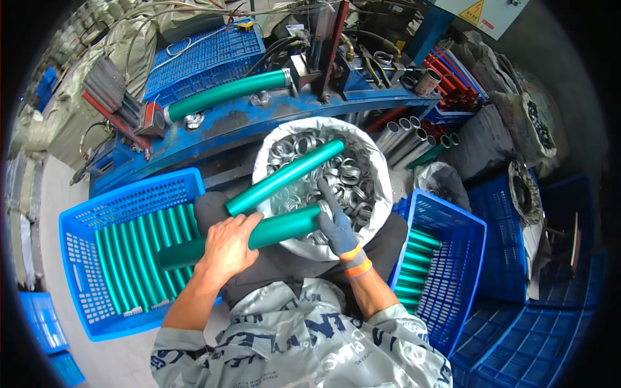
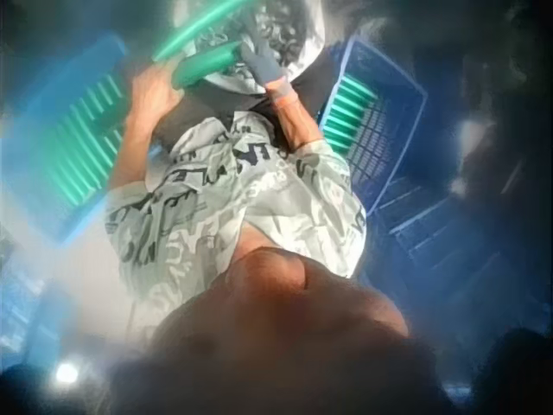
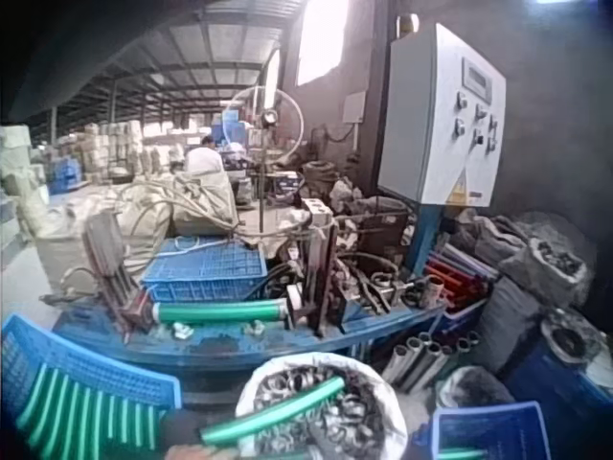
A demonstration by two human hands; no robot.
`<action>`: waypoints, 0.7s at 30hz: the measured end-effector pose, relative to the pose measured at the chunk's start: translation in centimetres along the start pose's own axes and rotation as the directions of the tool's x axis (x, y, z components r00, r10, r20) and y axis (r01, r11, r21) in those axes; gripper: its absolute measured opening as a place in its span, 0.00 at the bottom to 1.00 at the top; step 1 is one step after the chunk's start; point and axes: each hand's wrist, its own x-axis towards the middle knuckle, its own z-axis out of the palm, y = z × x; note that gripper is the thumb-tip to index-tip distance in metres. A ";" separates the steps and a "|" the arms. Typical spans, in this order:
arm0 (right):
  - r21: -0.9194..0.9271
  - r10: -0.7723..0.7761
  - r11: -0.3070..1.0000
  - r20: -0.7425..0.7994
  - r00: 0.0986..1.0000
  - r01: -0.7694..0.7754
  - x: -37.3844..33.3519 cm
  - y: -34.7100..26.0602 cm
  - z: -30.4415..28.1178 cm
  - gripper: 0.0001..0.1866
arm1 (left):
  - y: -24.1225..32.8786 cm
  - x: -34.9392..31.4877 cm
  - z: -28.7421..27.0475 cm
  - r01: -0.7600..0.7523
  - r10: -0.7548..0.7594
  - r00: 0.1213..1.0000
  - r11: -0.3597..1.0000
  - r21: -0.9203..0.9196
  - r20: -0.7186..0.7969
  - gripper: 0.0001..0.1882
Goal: The recorder is assembling metal rings onto green cylindrical tubes and organizing them into blue plastic crates in an industrial setting.
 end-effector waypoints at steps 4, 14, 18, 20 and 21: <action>0.110 0.095 0.988 0.116 0.989 -0.108 2.9 3.1 -4.0 0.48 | -1.0 -1.0 -1.9 0.030 -0.031 0.999 0.999 -0.022 -0.038 0.34; -0.930 0.108 0.178 -0.307 0.945 -0.323 9.5 8.9 -12.6 0.20 | -2.8 -3.5 -6.2 0.086 -0.223 0.965 0.765 -0.638 -0.138 0.35; -0.440 0.021 0.863 -0.460 0.888 -0.248 6.3 9.9 -13.6 0.18 | -4.0 -3.0 -4.9 -0.151 -0.452 0.841 0.331 -0.931 -0.297 0.36; 0.461 0.381 0.851 -0.214 0.899 -0.250 4.8 8.9 -10.8 0.27 | -5.7 -4.2 -3.8 -0.299 -0.577 0.759 0.105 -0.948 -0.303 0.25; 0.586 0.367 0.782 -0.153 0.918 -0.215 3.5 8.1 -8.3 0.29 | -5.9 -4.4 -3.0 -0.294 -0.632 0.746 -0.028 -0.955 -0.211 0.24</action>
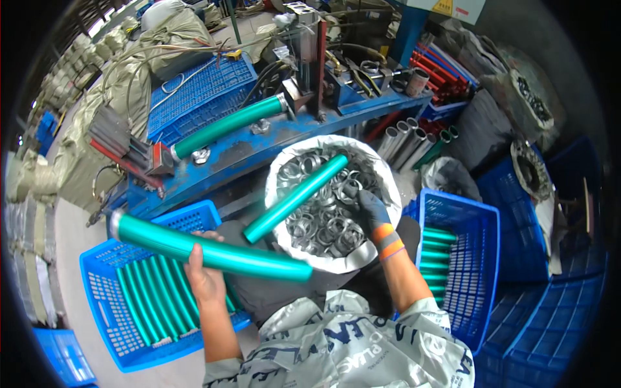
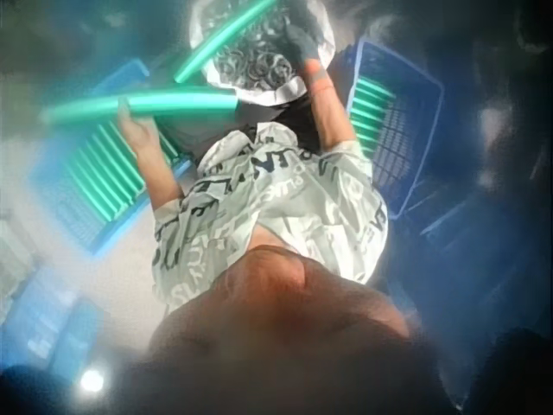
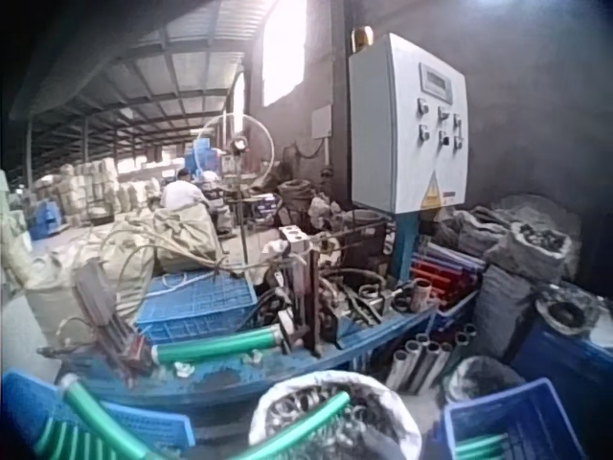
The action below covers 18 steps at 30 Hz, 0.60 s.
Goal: The recorder is assembling metal rings onto green cylindrical tubes and organizing them into blue plastic crates in an industrial setting.
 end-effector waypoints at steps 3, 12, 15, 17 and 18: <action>0.232 -0.008 0.973 0.105 0.994 -0.017 -5.2 -1.8 6.9 0.28 | -3.0 -0.2 -0.1 0.170 -0.191 0.977 0.965 -0.198 -0.096 0.25; -0.169 -0.272 0.941 0.144 0.952 0.294 -6.5 -2.7 8.9 0.30 | -5.6 -1.3 2.0 0.206 -0.208 0.978 0.972 -0.116 -0.005 0.27; -0.211 -0.216 0.946 0.155 0.964 0.245 -7.1 -3.2 9.8 0.33 | -5.3 -1.7 2.0 0.171 -0.172 0.985 0.977 -0.123 0.003 0.28; -0.257 -0.171 0.945 0.138 0.976 0.202 -7.4 -3.5 10.1 0.32 | -5.3 -1.8 1.9 0.155 -0.159 0.987 0.981 -0.115 -0.027 0.29; -0.252 -0.168 0.946 0.157 0.973 0.204 -7.4 -3.7 10.7 0.33 | -5.2 -1.9 1.9 0.153 -0.156 0.988 0.980 -0.125 -0.018 0.29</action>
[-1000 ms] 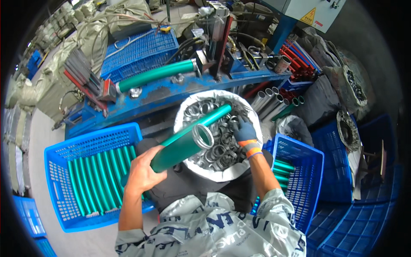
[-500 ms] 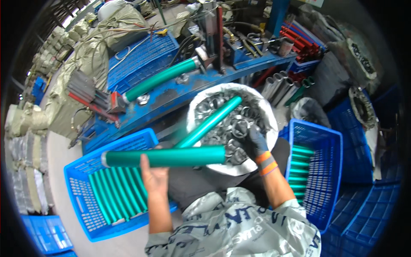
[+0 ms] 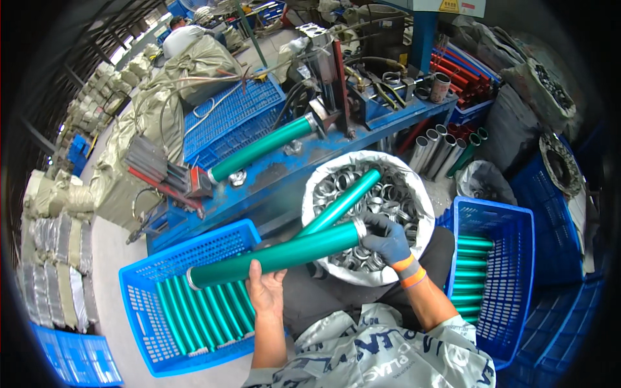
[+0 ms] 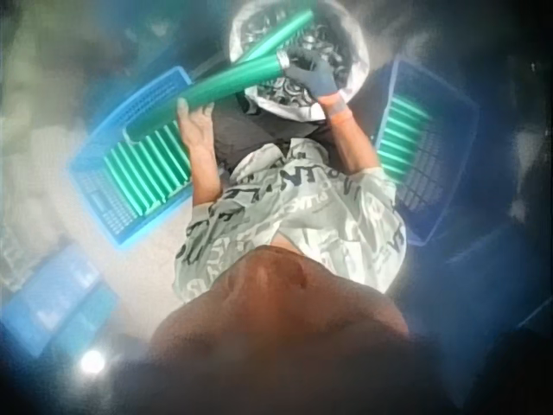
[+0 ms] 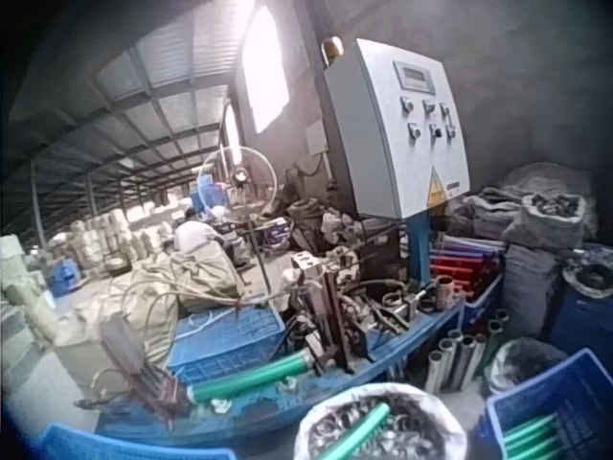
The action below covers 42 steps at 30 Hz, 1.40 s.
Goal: The recorder is assembling metal rings onto green cylindrical tubes and organizing them into blue plastic crates in an industrial setting.
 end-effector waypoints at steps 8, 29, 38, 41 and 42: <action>-0.100 0.104 0.989 -0.056 0.993 -0.110 0.9 -1.8 0.7 0.30 | -0.5 1.4 1.3 -0.067 0.062 0.997 0.993 0.092 0.056 0.32; -0.843 -0.480 -0.322 0.538 0.693 0.432 39.1 3.3 18.3 0.30 | 7.8 3.8 -8.9 -0.199 0.165 0.974 0.951 -0.238 -0.155 0.24; -0.760 -0.475 -0.107 0.605 0.639 0.641 38.7 -0.3 17.3 0.33 | 7.5 6.5 -12.4 -0.168 0.132 0.966 0.973 -0.156 -0.221 0.23; -0.699 -0.589 0.297 0.402 0.701 0.650 28.6 -8.1 17.0 0.34 | 5.8 9.4 -9.8 -0.122 0.098 0.982 0.981 -0.148 -0.161 0.22; -0.695 -0.600 0.367 0.331 0.729 0.618 25.7 -10.4 14.2 0.34 | 4.7 10.9 -8.0 -0.078 0.062 0.992 0.987 -0.142 -0.114 0.21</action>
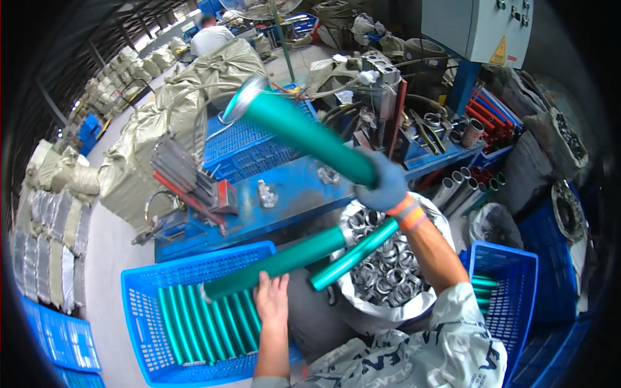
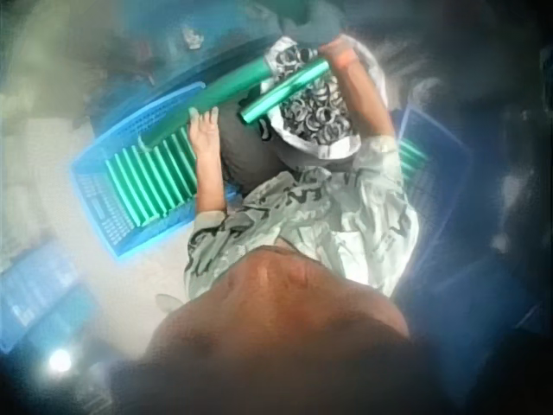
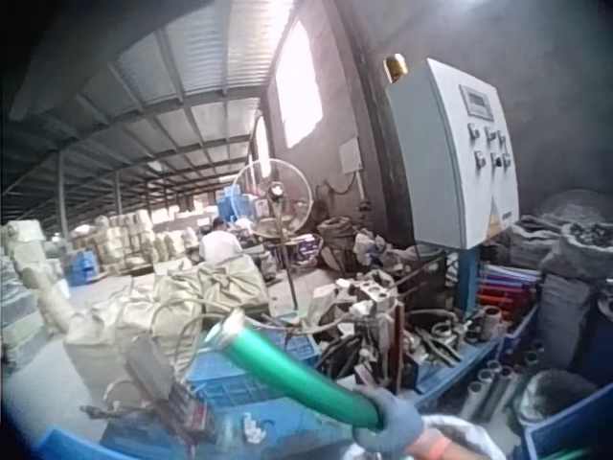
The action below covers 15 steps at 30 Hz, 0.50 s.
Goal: The recorder is assembling metal rings onto green cylindrical tubes and organizing them into blue plastic crates in an industrial setting.
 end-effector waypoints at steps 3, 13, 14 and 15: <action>0.276 0.149 0.958 -0.261 0.954 -0.074 -8.0 3.2 -7.9 0.35 | -5.6 5.5 6.0 0.117 -0.117 0.989 0.993 0.008 0.093 0.30; 0.520 0.554 0.791 -0.382 0.740 -0.324 -30.9 -2.8 -18.3 0.59 | -12.2 30.6 14.6 0.083 -0.084 0.996 0.996 -0.029 -0.003 0.32; 0.515 0.553 0.794 -0.392 0.736 -0.322 -32.9 -3.0 -19.4 0.59 | -13.1 31.7 14.3 0.105 -0.105 0.994 0.994 -0.032 -0.015 0.34; 0.496 0.585 0.788 -0.421 0.693 -0.364 -34.4 -3.3 -20.2 0.62 | -13.3 32.4 13.9 0.104 -0.104 0.994 0.994 -0.029 -0.010 0.34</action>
